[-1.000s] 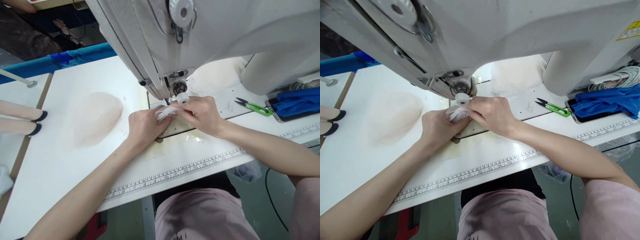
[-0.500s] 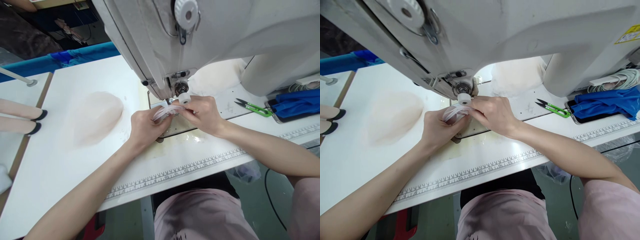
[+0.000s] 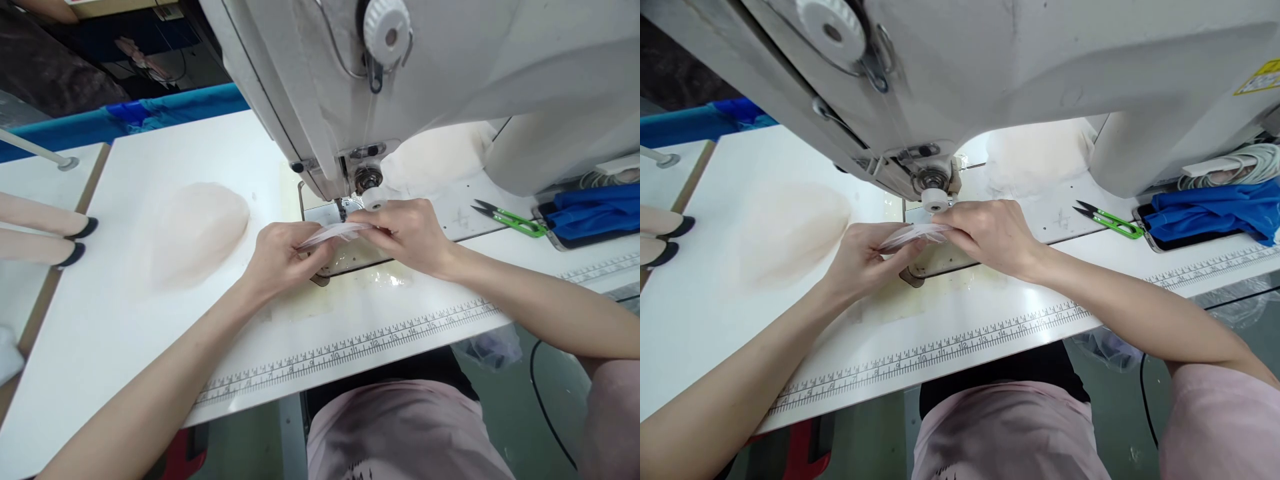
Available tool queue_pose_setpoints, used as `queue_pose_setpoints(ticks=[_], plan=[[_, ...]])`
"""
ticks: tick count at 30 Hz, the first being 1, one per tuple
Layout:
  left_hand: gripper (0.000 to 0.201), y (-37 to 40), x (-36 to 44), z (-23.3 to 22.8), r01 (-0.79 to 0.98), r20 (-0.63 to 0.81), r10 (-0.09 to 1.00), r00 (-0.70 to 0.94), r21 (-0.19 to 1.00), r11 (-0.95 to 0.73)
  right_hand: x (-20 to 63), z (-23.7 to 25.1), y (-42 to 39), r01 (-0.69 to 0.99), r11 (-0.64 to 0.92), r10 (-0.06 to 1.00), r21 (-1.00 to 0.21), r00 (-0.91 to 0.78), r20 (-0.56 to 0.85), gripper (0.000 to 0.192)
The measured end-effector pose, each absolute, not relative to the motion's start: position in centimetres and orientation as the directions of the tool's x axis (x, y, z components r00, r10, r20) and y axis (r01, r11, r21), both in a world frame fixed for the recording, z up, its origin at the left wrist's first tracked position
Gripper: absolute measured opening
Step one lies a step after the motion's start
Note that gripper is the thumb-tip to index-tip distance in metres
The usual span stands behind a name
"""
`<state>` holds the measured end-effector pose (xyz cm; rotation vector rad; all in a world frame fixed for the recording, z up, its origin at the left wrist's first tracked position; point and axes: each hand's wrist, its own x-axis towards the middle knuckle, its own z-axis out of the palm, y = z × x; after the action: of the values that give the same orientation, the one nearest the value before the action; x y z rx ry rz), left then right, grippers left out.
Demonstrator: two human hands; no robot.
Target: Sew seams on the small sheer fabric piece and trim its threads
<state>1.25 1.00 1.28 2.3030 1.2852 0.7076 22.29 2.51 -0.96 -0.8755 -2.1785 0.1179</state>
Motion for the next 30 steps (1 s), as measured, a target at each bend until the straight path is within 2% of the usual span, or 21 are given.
queue_pose_setpoints(ticks=[4,7,10,13,16,18,22,30], plan=[[0.028,0.5,0.8,1.0,0.714,0.21,0.838,0.503,0.446,-0.54,22.7,-1.0,2.2,0.561,0.782,0.589,-0.272,-0.523,0.615,0.027],[0.029,-0.1,0.7,0.3,0.737,0.287,0.793,0.537,0.297,-0.607,23.1,-0.6,1.8,0.562,0.795,0.577,-0.228,-0.584,0.571,0.026],[0.021,-0.5,0.6,-0.4,0.69,0.377,0.672,0.638,0.108,-0.716,23.3,0.2,1.4,0.559,0.815,0.556,-0.154,-0.678,0.481,0.026],[0.017,-1.0,0.7,-0.5,0.609,0.413,0.524,0.745,-0.099,-0.787,23.4,1.0,1.0,0.536,0.844,0.479,-0.008,-0.748,0.46,0.024],[0.019,-1.5,0.9,-0.2,0.61,0.436,0.482,0.76,-0.224,-0.76,23.3,1.2,0.9,0.498,0.866,0.429,0.047,-0.787,0.444,0.023],[0.021,-1.8,0.9,0.0,0.626,0.436,0.495,0.752,-0.236,-0.743,23.1,1.1,0.8,0.481,0.876,0.424,0.027,-0.798,0.429,0.023],[0.03,-2.0,0.8,0.0,0.623,0.383,0.532,0.755,-0.167,-0.764,22.9,0.8,0.8,0.478,0.878,0.429,0.008,-0.795,0.429,0.023],[0.031,-1.9,0.5,-0.2,0.618,0.364,0.542,0.757,-0.13,-0.776,23.0,0.7,0.7,0.493,0.87,0.442,0.007,-0.787,0.431,0.022]])
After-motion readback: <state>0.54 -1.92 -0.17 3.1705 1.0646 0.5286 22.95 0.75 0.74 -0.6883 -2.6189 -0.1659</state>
